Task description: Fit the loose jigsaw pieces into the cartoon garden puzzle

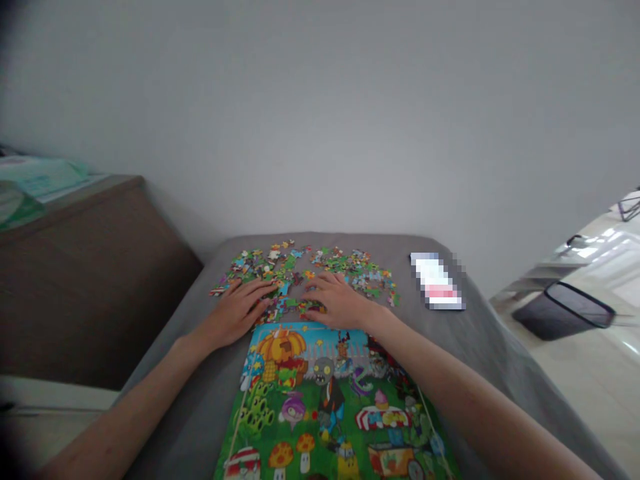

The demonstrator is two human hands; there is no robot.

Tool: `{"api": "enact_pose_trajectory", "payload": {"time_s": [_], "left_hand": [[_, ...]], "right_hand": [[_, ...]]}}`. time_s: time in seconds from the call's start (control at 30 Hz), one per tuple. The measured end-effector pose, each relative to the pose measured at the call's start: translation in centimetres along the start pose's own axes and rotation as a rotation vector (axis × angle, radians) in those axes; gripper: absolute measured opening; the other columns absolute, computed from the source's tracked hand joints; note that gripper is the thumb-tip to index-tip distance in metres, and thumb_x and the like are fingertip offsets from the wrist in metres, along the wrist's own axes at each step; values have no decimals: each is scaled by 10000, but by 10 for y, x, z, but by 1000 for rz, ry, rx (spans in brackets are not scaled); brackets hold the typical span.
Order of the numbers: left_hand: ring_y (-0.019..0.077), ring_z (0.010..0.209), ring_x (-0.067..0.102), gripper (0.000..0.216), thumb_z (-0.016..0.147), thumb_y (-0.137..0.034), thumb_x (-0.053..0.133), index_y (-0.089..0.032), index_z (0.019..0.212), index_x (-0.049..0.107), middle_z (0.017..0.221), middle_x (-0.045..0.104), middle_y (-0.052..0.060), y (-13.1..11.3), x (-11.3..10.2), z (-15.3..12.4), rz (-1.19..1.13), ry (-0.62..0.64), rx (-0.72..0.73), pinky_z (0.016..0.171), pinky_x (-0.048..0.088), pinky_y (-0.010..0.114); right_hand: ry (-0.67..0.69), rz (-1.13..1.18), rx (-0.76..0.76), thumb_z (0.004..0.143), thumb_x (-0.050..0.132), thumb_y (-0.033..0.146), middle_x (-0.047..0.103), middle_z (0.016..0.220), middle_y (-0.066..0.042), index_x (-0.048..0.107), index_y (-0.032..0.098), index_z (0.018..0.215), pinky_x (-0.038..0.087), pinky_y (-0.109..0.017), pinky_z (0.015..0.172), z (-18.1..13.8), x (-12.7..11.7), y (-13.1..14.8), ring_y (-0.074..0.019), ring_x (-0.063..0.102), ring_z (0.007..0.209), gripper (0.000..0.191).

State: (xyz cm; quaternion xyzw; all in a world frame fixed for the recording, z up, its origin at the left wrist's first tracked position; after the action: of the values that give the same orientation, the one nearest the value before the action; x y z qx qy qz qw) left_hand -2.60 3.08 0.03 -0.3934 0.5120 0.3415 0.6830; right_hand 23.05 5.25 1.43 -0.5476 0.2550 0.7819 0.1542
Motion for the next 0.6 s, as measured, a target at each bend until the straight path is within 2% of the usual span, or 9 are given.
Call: {"api": "enact_pose_trajectory", "payload": {"time_s": [0.1,0.2,0.27,0.4,0.5,0.6], "left_hand": [[244,1375,438,446,1044,-463,288,-320,1395,523,1472,529,16,-1,0,-1,2,-4,2,1180,214,533],[254,1413,386,436,1042,-448,306,-325,1406,512,1479,519,11,-5,1,0,20,-41,12,1191,175,553],[256,1433,355,425,1040,-428,313,-323,1397,519,1476,521,12,-10,2,1,29,-63,25,1194,162,566],[264,1434,352,389,1033,-406,345,-316,1326,585,1432,560,17,-21,2,4,34,-29,106,1188,178,576],[254,1419,376,380,1037,-395,341,-322,1303,602,1437,553,7,-24,0,2,12,-8,156,1187,203,552],[251,1439,339,396,1043,-366,316,-323,1335,580,1455,536,-3,-19,-3,-1,7,-4,131,1190,204,545]], "right_hand": [[1,-3,14,939,619,304,673,1238,-58,707,259,1121,409,-476,1051,2,6,1,-248,557,1193,207],[-40,-23,61,951,579,229,698,1169,-58,707,239,1089,446,-420,1015,-1,10,-5,-216,603,1122,188],[-75,-60,124,944,550,168,696,1167,-84,704,216,1101,447,-443,1014,-7,9,-13,-238,595,1134,225],[-138,-137,249,906,492,64,661,1216,-151,684,151,1164,418,-517,1037,-19,-1,-21,-299,543,1197,333],[-127,-132,232,921,490,91,661,1215,-133,683,160,1165,426,-478,1041,-19,-5,-11,-282,543,1193,319],[-107,-98,177,950,512,167,681,1178,-95,679,197,1160,432,-448,1041,-12,-1,5,-255,574,1148,271]]}}
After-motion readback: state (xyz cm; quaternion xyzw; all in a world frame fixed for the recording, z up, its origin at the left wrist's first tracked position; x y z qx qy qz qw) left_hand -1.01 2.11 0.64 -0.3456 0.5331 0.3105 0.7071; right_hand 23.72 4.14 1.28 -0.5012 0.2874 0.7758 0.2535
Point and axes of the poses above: each hand's wrist, its own z-axis towards the middle knuckle, its own x-axis out of the palm, y = z × x, the point moved 2 cm from there along z, towards the middle knuckle
